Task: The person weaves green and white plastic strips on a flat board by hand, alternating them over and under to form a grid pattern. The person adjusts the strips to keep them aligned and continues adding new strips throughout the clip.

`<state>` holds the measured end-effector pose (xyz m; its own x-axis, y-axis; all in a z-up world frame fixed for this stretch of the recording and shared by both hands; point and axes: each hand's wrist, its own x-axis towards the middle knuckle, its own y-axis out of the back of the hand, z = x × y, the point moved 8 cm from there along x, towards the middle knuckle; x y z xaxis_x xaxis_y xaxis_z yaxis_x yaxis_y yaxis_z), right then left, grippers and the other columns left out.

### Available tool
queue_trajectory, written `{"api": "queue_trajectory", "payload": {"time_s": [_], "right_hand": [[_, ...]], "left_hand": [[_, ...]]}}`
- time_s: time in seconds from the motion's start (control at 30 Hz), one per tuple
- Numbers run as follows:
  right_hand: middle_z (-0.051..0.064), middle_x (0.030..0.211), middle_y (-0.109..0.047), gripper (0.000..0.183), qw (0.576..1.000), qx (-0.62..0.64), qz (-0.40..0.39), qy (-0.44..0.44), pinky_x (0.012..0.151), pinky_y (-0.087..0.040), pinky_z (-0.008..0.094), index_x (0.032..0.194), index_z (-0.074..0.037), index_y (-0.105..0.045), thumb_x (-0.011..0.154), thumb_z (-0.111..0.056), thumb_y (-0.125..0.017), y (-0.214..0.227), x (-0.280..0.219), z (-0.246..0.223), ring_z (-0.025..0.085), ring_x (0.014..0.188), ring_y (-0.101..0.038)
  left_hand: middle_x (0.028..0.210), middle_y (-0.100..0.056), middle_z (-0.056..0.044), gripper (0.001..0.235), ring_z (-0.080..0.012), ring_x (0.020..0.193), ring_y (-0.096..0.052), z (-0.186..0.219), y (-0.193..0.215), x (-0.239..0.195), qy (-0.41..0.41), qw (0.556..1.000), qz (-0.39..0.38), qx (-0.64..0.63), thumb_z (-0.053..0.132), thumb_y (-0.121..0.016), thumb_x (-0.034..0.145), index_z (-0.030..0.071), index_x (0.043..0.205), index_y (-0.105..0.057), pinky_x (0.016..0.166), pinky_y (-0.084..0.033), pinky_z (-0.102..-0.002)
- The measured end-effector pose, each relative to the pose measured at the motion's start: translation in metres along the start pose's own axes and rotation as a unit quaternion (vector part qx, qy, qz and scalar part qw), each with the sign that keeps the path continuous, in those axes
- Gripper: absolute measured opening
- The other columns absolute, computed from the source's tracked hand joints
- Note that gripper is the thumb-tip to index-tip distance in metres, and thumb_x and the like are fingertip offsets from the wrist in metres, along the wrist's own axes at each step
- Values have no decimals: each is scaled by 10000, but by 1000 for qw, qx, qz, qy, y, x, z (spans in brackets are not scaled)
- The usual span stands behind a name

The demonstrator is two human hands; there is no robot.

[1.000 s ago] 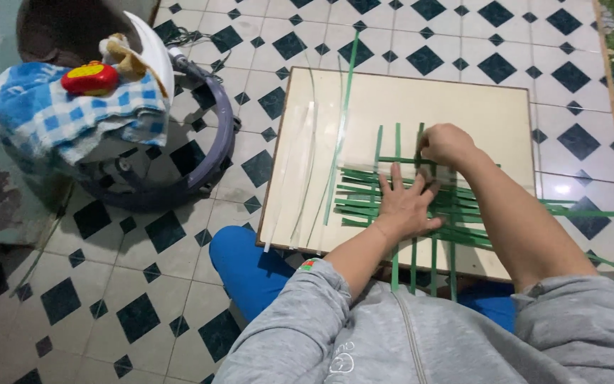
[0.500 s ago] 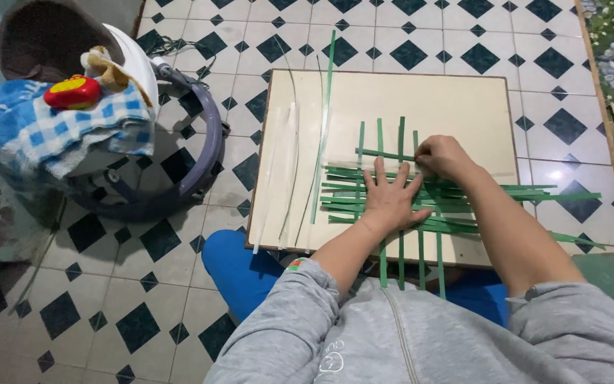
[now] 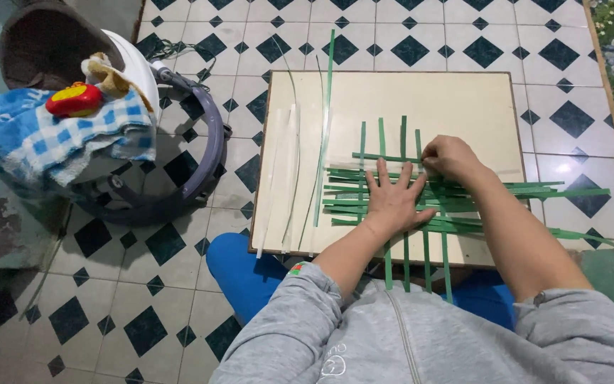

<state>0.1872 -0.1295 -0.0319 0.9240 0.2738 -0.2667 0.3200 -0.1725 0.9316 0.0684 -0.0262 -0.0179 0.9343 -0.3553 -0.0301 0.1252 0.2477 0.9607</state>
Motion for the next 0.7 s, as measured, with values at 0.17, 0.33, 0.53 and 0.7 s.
{"api": "queue_trajectory", "payload": {"time_s": [0.17,0.33,0.53,0.7], "right_hand": [[118,1009,-740,149,999,-13,18,26,907,-522,409,967,-107,-784,857,-160,-698,-3,0,1,316,997,-679],[78,1021,-736,145,998,-43,44,31,921,-526,377,972,-130,-777,849,-160,-705,0,-1,-1,272,1009,-678],[46,1006,-734,144,999,-27,25,31,908,-525,355,964,-160,-783,864,-141,-681,-3,8,-1,239,978,-683],[95,1016,-730,98,996,18,27,88,943,-513,364,924,-93,-768,876,-95,-682,-3,4,-13,267,998,-679]], "left_hand": [[1548,-301,-123,760,-639,1375,-158,0,-5,1,-2,1000,-4,6,707,-437,836,260,1450,-416,1051,-158,-783],[1553,-296,-134,760,-650,1374,-146,-3,-6,2,-4,1000,-2,1,705,-423,839,251,1449,-418,1047,-156,-788],[1543,-298,-153,766,-651,1370,-152,-1,0,0,-10,1000,9,0,709,-414,850,228,1446,-426,1043,-166,-789],[1544,-293,-151,771,-660,1365,-143,0,-1,0,-8,1000,0,-3,710,-410,845,225,1444,-427,1036,-163,-797]]}}
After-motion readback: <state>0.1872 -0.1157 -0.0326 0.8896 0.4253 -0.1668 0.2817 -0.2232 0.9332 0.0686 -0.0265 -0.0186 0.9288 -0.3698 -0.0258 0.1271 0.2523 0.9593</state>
